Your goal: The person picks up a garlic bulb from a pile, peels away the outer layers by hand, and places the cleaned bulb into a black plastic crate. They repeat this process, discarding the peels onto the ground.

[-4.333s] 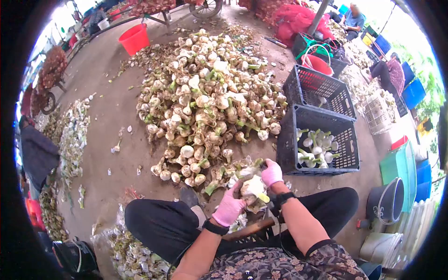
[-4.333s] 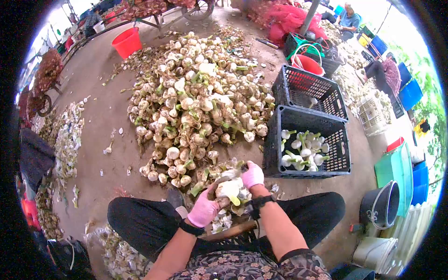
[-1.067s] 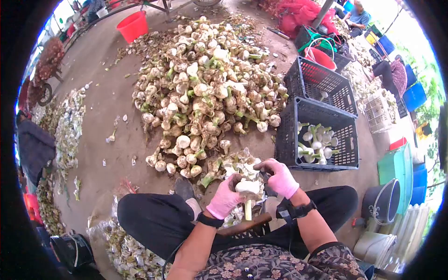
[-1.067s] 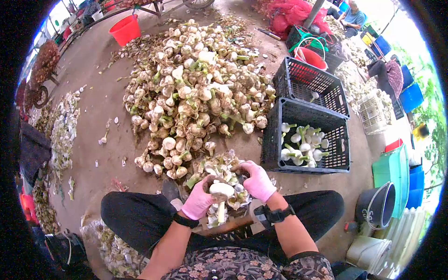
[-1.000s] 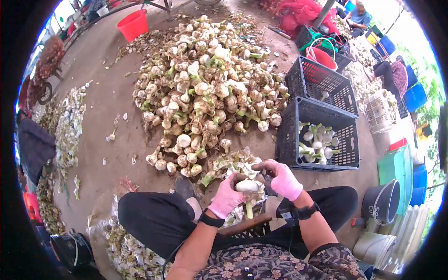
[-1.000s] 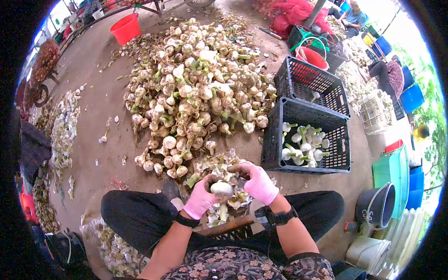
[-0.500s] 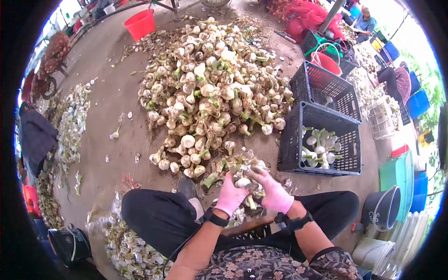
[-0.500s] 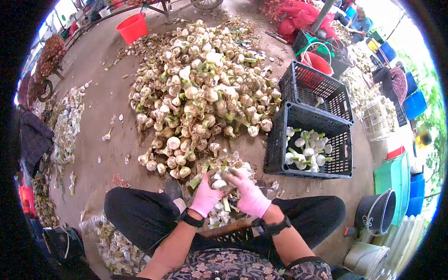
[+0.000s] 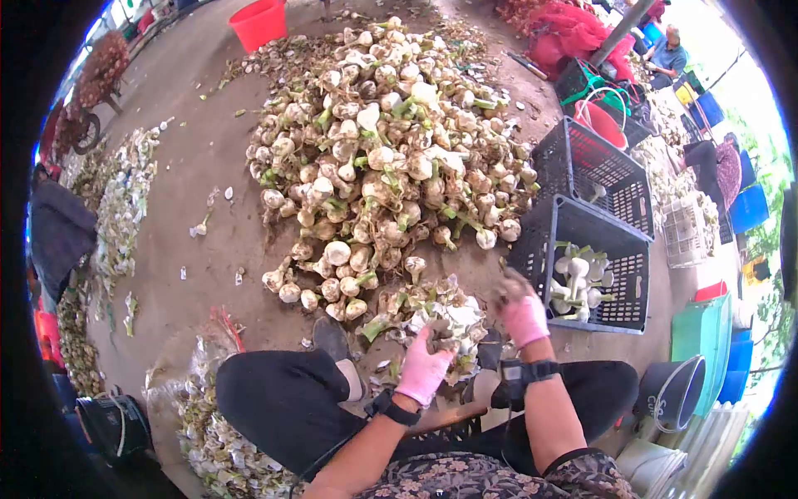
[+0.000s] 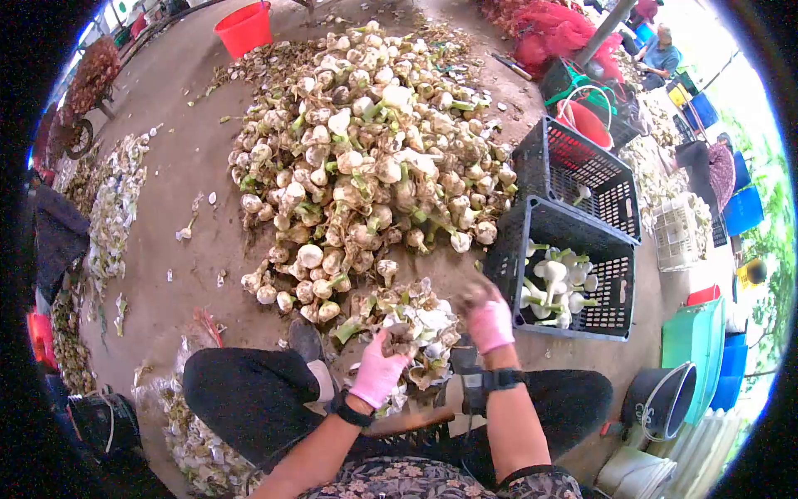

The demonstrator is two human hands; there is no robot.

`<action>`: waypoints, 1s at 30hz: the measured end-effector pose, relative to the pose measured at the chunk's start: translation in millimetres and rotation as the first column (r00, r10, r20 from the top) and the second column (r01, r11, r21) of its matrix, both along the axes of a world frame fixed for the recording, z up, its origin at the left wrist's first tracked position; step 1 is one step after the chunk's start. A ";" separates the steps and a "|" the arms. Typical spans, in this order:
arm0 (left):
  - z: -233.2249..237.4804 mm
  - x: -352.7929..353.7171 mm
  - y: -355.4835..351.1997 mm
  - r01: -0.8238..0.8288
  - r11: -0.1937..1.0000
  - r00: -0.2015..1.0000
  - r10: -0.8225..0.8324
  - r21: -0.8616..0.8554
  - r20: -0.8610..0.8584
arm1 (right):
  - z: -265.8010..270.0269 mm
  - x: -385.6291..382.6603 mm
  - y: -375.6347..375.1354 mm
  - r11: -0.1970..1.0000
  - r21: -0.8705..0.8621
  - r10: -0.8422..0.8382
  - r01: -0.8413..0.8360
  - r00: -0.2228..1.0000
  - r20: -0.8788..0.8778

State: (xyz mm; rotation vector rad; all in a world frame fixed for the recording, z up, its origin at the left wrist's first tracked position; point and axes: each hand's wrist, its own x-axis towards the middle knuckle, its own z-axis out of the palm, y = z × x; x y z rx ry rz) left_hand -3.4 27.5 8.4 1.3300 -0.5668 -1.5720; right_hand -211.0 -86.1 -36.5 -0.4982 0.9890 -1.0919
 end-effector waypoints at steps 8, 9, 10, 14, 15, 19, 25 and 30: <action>-12.8 9.7 -13.6 -0.072 0.979 0.975 0.029 0.189 0.218 | -67.7 139.3 -60.0 0.719 0.032 0.129 -0.694 0.088 -0.988; -11.1 11.0 -17.1 -0.076 0.977 0.975 0.030 0.200 0.222 | -73.4 148.7 -64.2 0.701 0.142 0.181 -0.699 -0.019 -0.983; -9.3 11.8 -20.6 -0.069 0.982 0.966 0.021 0.177 0.257 | -77.5 154.5 -68.4 0.675 0.252 0.229 -0.693 -0.128 -0.965; -14.2 12.3 -26.0 -0.085 0.982 0.959 0.035 0.169 0.280 | -111.0 151.1 -68.2 0.721 0.255 0.276 -0.644 -0.070 -0.959; -13.1 11.8 -27.3 -0.093 0.983 0.957 0.044 0.157 0.286 | -110.2 149.4 -64.0 0.720 0.258 0.278 -0.644 -0.072 -0.958; -27.9 15.2 -28.5 -0.208 0.975 0.898 0.158 0.079 0.410 | -122.0 126.6 -20.9 0.805 0.399 0.593 -0.440 0.551 -0.588; -32.2 23.8 -18.3 0.075 0.982 0.701 0.070 -0.171 0.709 | -9.1 109.5 30.9 0.770 0.483 0.243 -0.417 0.891 0.383; -3.6 29.0 -17.8 0.052 0.943 0.800 0.158 -0.328 0.579 | 33.9 97.7 43.7 0.869 0.232 0.430 -0.438 0.899 0.088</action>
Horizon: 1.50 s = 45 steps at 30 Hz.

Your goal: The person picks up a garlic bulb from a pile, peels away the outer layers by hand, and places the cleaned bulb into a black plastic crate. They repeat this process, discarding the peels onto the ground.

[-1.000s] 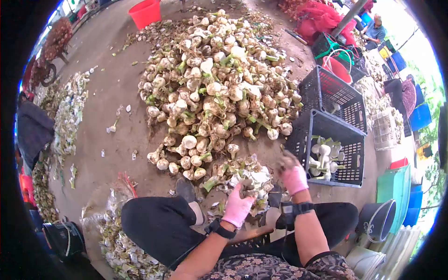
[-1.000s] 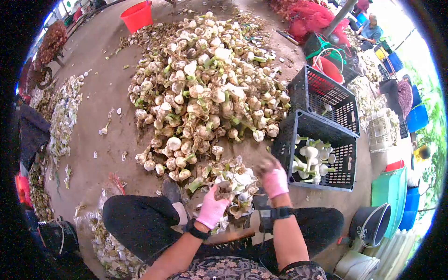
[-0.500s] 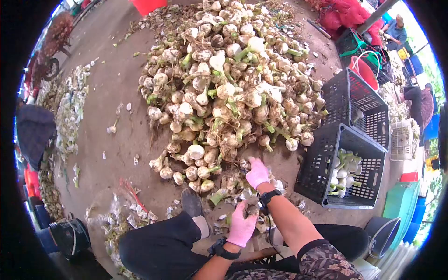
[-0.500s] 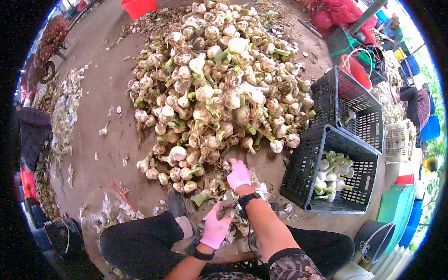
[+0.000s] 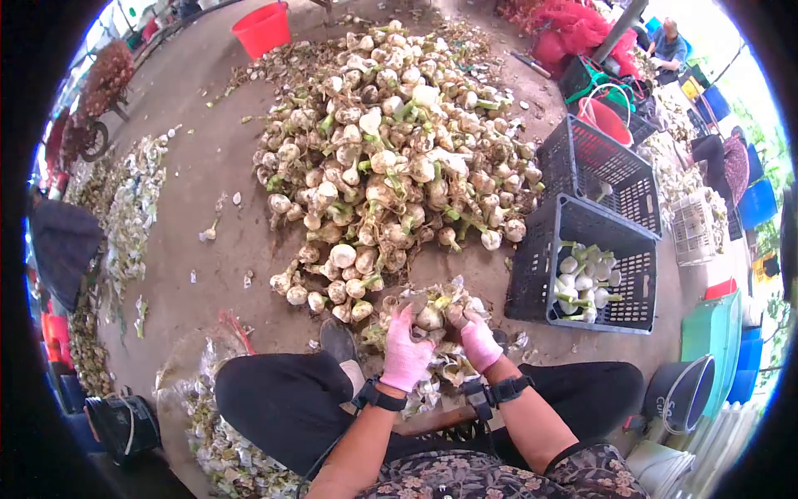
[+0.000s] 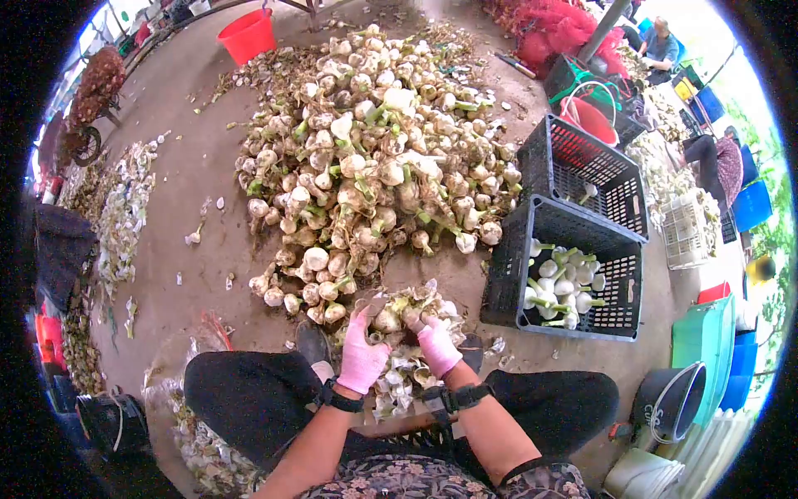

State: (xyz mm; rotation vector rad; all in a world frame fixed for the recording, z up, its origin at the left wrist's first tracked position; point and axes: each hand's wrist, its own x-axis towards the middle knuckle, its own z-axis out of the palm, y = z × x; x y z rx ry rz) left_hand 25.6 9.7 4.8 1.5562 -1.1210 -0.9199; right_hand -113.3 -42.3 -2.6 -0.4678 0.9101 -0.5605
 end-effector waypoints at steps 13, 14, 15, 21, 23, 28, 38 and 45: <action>52.1 4.7 19.9 0.020 0.993 0.993 -0.007 -0.114 0.117 | 54.3 26.3 26.8 0.864 -0.488 -0.239 0.122 0.953 -0.186; 52.4 5.9 20.2 0.024 0.995 0.993 -0.013 -0.095 0.119 | 55.5 24.1 26.1 0.863 -0.490 -0.239 0.120 0.953 -0.187; 51.9 6.7 20.8 0.025 0.995 0.993 -0.013 -0.097 0.117 | 56.8 19.4 24.8 0.867 -0.493 -0.176 0.066 0.968 -0.180; 46.4 8.3 17.5 0.104 0.994 0.987 -0.100 -0.024 0.130 | 48.9 -8.2 16.9 0.792 -0.569 0.025 -0.222 0.943 -0.333; 48.9 8.4 15.0 0.147 0.988 0.988 -0.145 -0.042 0.050 | 45.2 -9.4 20.7 0.728 -0.647 -0.102 -0.226 0.898 -0.428; 53.7 8.2 10.8 0.180 0.984 0.967 -0.180 -0.016 -0.178 | 49.1 -11.4 26.6 0.685 -0.690 -0.191 -0.233 0.857 -0.479; 38.8 22.0 6.0 0.465 0.885 0.487 -0.270 -0.016 -0.831 | 58.3 -33.2 35.2 0.640 -0.724 -0.313 -0.256 0.774 -0.551; 38.7 15.0 8.5 0.396 0.918 0.385 -0.195 -0.030 -0.902 | 72.5 -30.1 34.3 0.861 -0.509 -0.251 0.011 0.879 -0.406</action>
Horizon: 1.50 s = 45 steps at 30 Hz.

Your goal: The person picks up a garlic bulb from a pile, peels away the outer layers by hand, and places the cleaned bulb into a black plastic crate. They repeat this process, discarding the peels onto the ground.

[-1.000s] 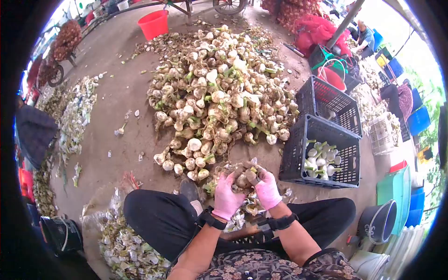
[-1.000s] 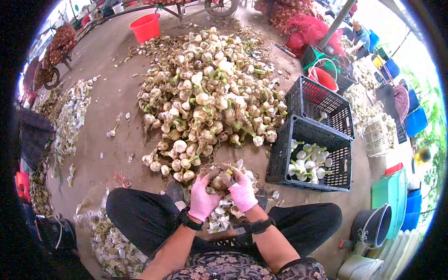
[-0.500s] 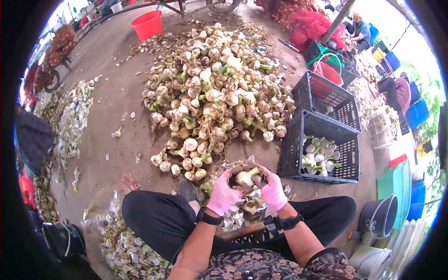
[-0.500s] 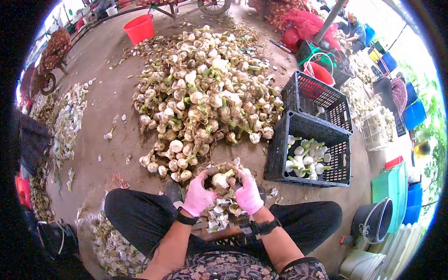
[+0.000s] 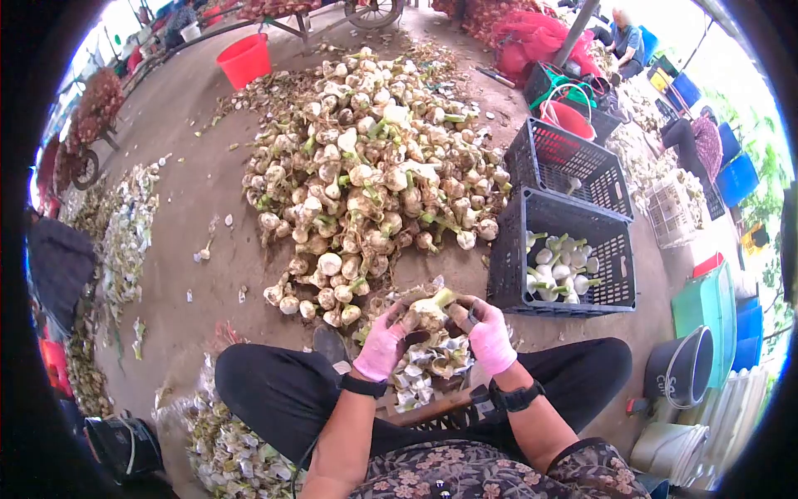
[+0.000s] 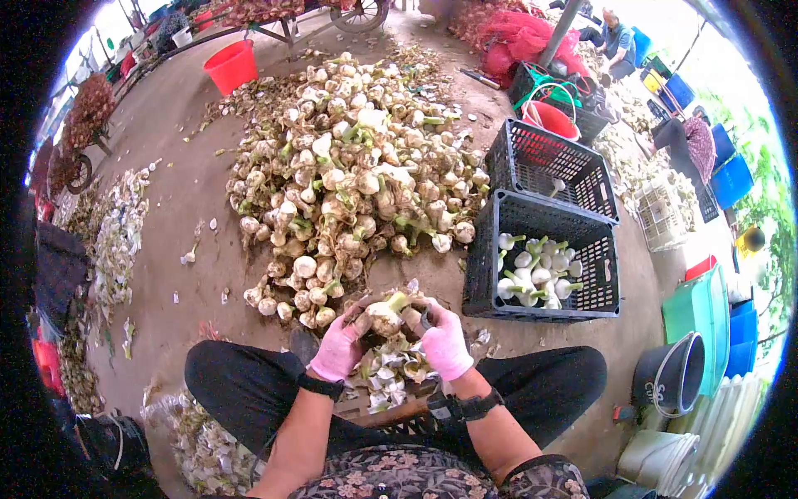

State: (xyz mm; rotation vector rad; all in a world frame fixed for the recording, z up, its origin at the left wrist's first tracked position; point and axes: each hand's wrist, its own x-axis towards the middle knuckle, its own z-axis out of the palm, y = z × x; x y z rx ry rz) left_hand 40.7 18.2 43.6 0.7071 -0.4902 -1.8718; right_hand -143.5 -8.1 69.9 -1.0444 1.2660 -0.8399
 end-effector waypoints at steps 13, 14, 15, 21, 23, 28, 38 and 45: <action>13.5 -12.7 12.7 -0.188 0.957 0.892 0.261 -0.221 0.370 | -2.0 18.2 -6.6 0.917 -0.323 0.045 -0.233 0.867 -0.497; 10.6 -11.1 13.1 -0.205 0.964 0.909 0.251 -0.167 0.332 | -5.1 18.9 -7.0 0.918 -0.322 0.047 -0.234 0.867 -0.496; 7.3 -9.9 12.7 -0.217 0.969 0.925 0.242 -0.114 0.292 | -8.7 19.4 -8.2 0.976 -0.200 0.039 -0.086 0.973 -0.227; -9.5 -14.9 16.4 -0.124 0.992 0.992 0.124 0.031 0.006 | -55.7 2.3 -31.6 0.994 -0.100 -0.062 0.035 0.958 -0.279; 7.3 -15.9 20.9 -0.109 0.989 0.993 0.112 0.098 -0.030 | -68.2 -8.3 -41.2 0.982 -0.189 -0.107 0.028 0.900 -0.422; 3.3 -11.6 14.1 -0.107 0.994 0.994 0.107 -0.013 0.002 | -22.6 -17.4 -33.3 0.873 -0.414 0.052 -0.258 0.893 -0.447; -0.1 -8.6 11.2 -0.034 0.985 0.902 0.103 -0.169 0.420 | 34.1 -3.8 -25.8 0.798 -0.378 0.265 -0.470 0.836 -0.480; 4.9 -13.2 14.5 -0.081 0.993 0.986 0.092 0.086 -0.139 | 29.1 10.2 -19.5 0.741 -0.464 0.089 -0.486 0.755 -0.650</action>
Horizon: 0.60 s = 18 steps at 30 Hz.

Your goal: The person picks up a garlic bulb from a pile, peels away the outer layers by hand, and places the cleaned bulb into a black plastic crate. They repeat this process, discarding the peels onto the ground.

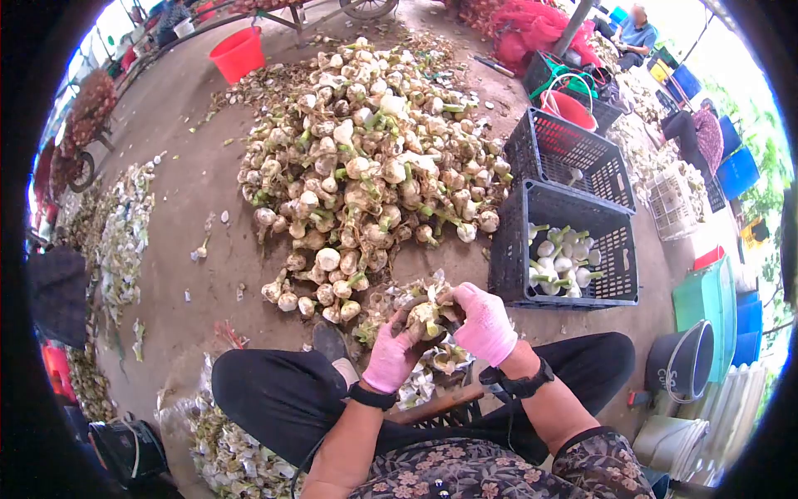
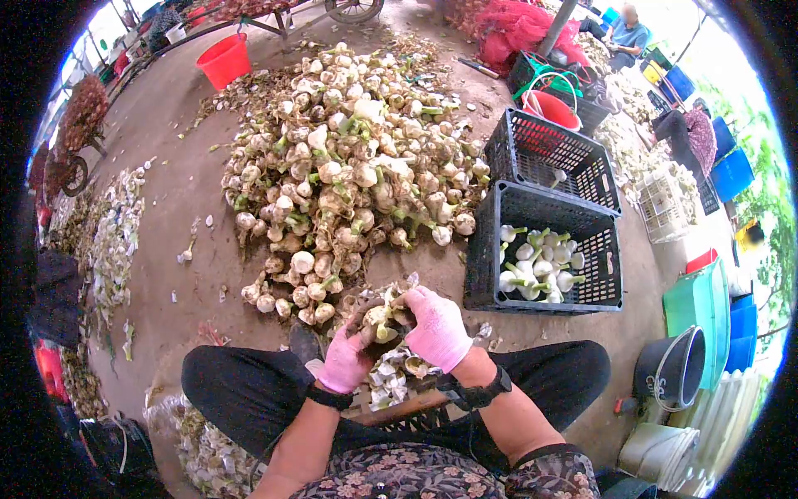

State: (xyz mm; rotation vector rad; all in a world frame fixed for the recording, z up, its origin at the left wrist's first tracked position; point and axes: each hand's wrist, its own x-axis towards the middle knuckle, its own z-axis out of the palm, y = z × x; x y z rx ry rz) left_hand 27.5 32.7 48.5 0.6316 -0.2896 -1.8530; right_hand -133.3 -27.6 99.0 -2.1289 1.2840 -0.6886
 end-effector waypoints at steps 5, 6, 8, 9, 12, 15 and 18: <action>-17.8 0.4 -0.4 0.012 1.000 0.984 -0.015 -0.021 -0.179 | -6.5 -4.3 -10.2 0.999 -0.028 0.041 -0.041 0.999 -0.002; -27.0 1.4 1.8 0.057 0.998 0.951 -0.047 0.024 -0.306 | -5.5 -5.6 -14.4 1.000 -0.002 0.022 -0.023 0.999 -0.041; -11.6 -1.8 3.3 0.106 0.989 0.964 -0.076 0.106 -0.255 | -36.3 -12.0 -26.8 0.999 -0.029 -0.034 0.031 0.993 -0.113; -9.1 -3.0 4.5 0.105 0.989 0.964 -0.076 0.102 -0.255 | -51.4 -15.3 -34.0 0.995 -0.060 -0.093 0.084 0.979 -0.180; -13.1 3.7 5.1 0.061 0.998 0.948 -0.051 0.022 -0.314 | -54.4 -23.5 -33.4 0.996 0.078 -0.027 0.034 0.996 -0.083; -8.4 1.3 0.8 0.053 0.998 0.984 -0.046 0.037 -0.172 | -7.6 -19.8 -15.5 0.974 0.225 -0.012 -0.005 0.997 0.073; -0.5 -1.5 -3.1 0.021 1.000 0.995 -0.021 0.002 -0.102 | 34.3 -11.2 -4.9 0.937 0.339 0.034 -0.081 0.989 0.141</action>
